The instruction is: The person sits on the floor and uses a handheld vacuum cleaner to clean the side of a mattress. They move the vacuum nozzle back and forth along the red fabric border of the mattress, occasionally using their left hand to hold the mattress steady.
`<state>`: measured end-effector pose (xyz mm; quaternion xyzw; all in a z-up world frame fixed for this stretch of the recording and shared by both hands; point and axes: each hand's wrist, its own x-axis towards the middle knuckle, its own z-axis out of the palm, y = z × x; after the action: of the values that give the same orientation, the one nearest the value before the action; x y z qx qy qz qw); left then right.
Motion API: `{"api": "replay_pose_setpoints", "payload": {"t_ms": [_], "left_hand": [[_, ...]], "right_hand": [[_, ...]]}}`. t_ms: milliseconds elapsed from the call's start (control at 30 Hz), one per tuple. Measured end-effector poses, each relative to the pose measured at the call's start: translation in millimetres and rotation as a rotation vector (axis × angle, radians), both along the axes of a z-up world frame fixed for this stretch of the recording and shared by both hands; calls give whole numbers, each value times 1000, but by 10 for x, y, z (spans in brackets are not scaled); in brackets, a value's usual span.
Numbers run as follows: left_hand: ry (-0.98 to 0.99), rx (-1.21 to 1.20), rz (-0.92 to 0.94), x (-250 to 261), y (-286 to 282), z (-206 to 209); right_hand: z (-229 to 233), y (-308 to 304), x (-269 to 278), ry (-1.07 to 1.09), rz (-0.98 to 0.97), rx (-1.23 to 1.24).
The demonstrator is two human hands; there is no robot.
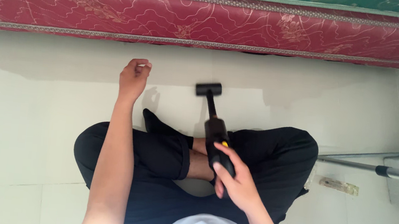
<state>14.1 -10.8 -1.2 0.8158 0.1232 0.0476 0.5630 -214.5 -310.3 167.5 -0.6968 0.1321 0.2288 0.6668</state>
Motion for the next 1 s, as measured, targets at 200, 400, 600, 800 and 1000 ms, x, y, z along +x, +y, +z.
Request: {"api": "replay_pose_setpoints", "payload": {"t_ms": [200, 400, 600, 800, 1000], "left_hand": [[18, 38, 21, -34, 53, -125], [-2, 30, 51, -88, 124, -143], [-34, 7, 14, 41, 15, -163], [3, 50, -14, 51, -8, -231], [27, 59, 60, -72, 129, -281]], "right_hand": [[-540, 63, 850, -171, -112, 10], [-406, 114, 735, -113, -91, 48], [-204, 64, -57, 82, 54, 119], [-667, 107, 515, -225, 114, -126], [-913, 466, 1319, -244, -65, 139]]}}
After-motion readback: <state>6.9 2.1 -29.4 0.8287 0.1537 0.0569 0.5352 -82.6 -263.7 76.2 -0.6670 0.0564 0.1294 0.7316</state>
